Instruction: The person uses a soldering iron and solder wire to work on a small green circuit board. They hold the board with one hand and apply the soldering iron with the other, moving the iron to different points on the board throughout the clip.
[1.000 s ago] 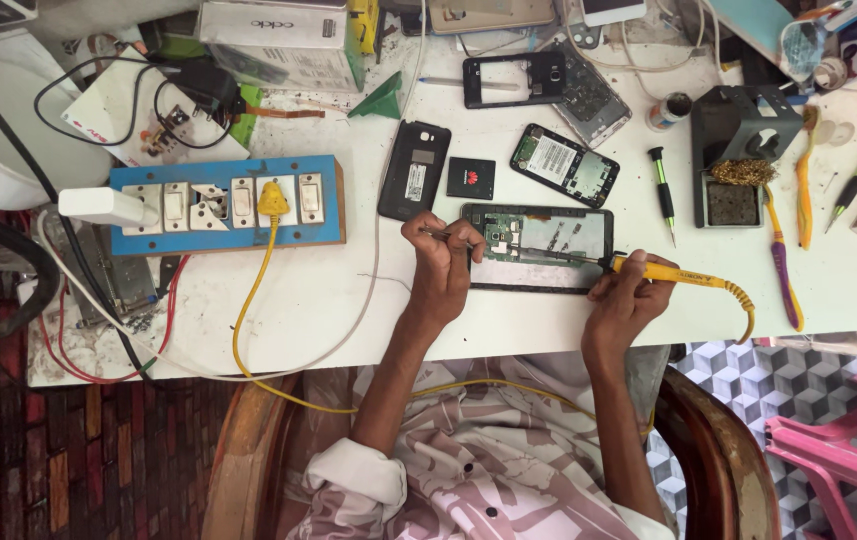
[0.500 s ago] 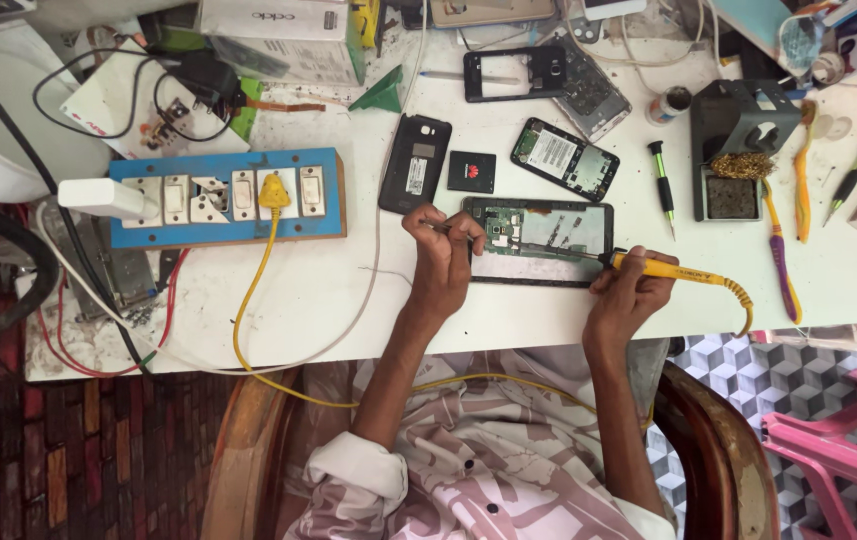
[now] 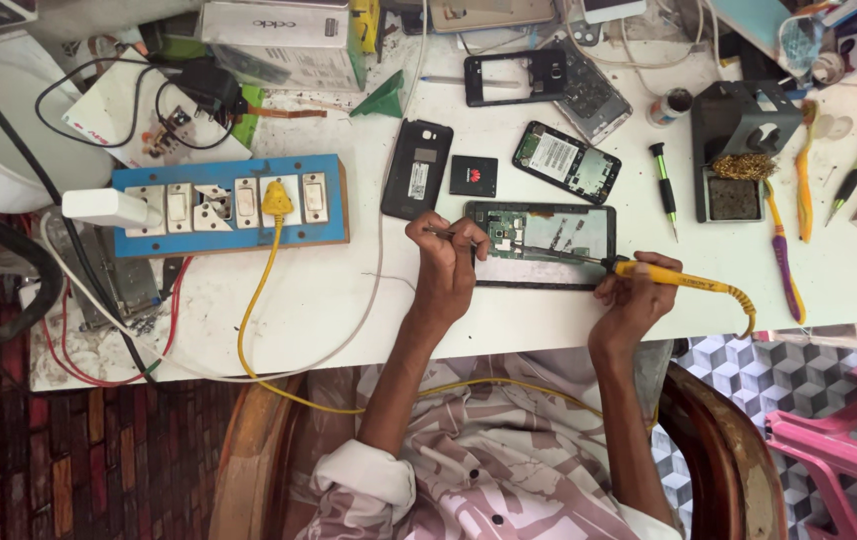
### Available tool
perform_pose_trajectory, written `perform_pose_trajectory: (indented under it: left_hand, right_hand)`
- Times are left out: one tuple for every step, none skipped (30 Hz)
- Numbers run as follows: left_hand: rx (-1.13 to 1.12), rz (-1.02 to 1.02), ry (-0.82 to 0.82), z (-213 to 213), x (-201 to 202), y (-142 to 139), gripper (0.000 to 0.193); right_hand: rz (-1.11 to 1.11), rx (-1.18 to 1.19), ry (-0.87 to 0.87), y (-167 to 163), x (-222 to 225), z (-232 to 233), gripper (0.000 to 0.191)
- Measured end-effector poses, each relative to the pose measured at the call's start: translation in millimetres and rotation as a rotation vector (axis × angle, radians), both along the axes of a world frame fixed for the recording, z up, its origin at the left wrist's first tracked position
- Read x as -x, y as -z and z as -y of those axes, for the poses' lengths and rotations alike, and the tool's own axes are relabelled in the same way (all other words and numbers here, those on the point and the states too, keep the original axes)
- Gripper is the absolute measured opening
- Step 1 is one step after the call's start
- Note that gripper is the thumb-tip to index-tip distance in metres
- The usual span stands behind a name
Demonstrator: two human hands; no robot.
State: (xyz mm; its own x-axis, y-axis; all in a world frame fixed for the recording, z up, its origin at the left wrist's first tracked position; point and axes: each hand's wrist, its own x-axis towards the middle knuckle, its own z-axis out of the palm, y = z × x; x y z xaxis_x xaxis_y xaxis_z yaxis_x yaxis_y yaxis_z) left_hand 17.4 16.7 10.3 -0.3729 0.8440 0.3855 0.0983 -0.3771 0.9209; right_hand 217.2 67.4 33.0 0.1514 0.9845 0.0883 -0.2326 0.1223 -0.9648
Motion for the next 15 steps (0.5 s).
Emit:
perform_pose_trajectory:
  left_hand:
    - [0.0, 0.002, 0.001, -0.4, -0.3, 0.4, 0.014]
    - [0.001, 0.0, 0.0, -0.7, -0.2, 0.8, 0.014]
    - [0.003, -0.001, -0.002, -0.8, 0.3, 1.1, 0.014]
    - [0.008, 0.012, 0.008, -1.1, 0.0, 1.6, 0.014]
    - [0.013, 0.022, 0.017, -1.4, 0.3, 2.0, 0.014]
    - [0.019, 0.031, 0.025, -1.4, 0.3, 2.5, 0.014]
    - [0.013, 0.028, 0.025, -1.2, 0.3, 2.7, 0.014]
    - [0.007, 0.022, 0.024, -1.0, 0.1, 3.1, 0.014]
    - [-0.001, 0.015, 0.022, -0.9, 0.7, 3.3, 0.013]
    - [0.0, 0.016, 0.023, -0.5, 0.7, 3.5, 0.014]
    - [-0.002, 0.02, 0.025, -0.5, 0.9, 3.6, 0.014]
    - [-0.005, 0.022, 0.028, -0.6, 1.0, 3.6, 0.014]
    - [-0.006, 0.015, 0.024, -0.1, 0.8, 3.6, 0.014]
    - [-0.01, 0.008, 0.021, -0.1, 0.5, 3.5, 0.014]
    - [-0.015, -0.002, 0.021, -0.6, 0.9, 3.2, 0.014]
  right_hand:
    - [0.014, -0.004, -0.004, 0.2, -1.1, 0.1, 0.019]
    - [0.026, -0.007, -0.009, 0.5, -1.9, 0.5, 0.019]
    - [0.038, -0.009, -0.015, 0.8, -2.0, 0.8, 0.019]
    - [0.058, -0.008, -0.003, 1.1, -2.5, 0.6, 0.019]
    - [0.074, -0.007, 0.009, 1.3, -2.3, 0.1, 0.02]
    - [0.09, -0.006, 0.02, 1.7, -2.4, -0.4, 0.021]
    - [0.105, -0.009, 0.022, 1.8, -2.6, -0.4, 0.022]
    - [0.12, -0.015, 0.024, 2.0, -3.0, -0.5, 0.023]
    - [0.132, -0.021, 0.025, 2.4, -2.8, -0.4, 0.023]
    - [0.125, -0.017, 0.024, 2.8, -3.0, 0.1, 0.023]
    - [0.12, -0.016, 0.024, 3.1, -3.1, 0.6, 0.023]
    - [0.114, -0.015, 0.026, 3.5, -2.9, 1.1, 0.023]
    - [0.118, -0.022, 0.031, 3.7, -2.8, 1.8, 0.023]
    - [0.121, -0.032, 0.038, 3.9, -2.3, 2.0, 0.022]
    - [0.122, -0.043, 0.047, 3.9, -1.0, 1.7, 0.022]
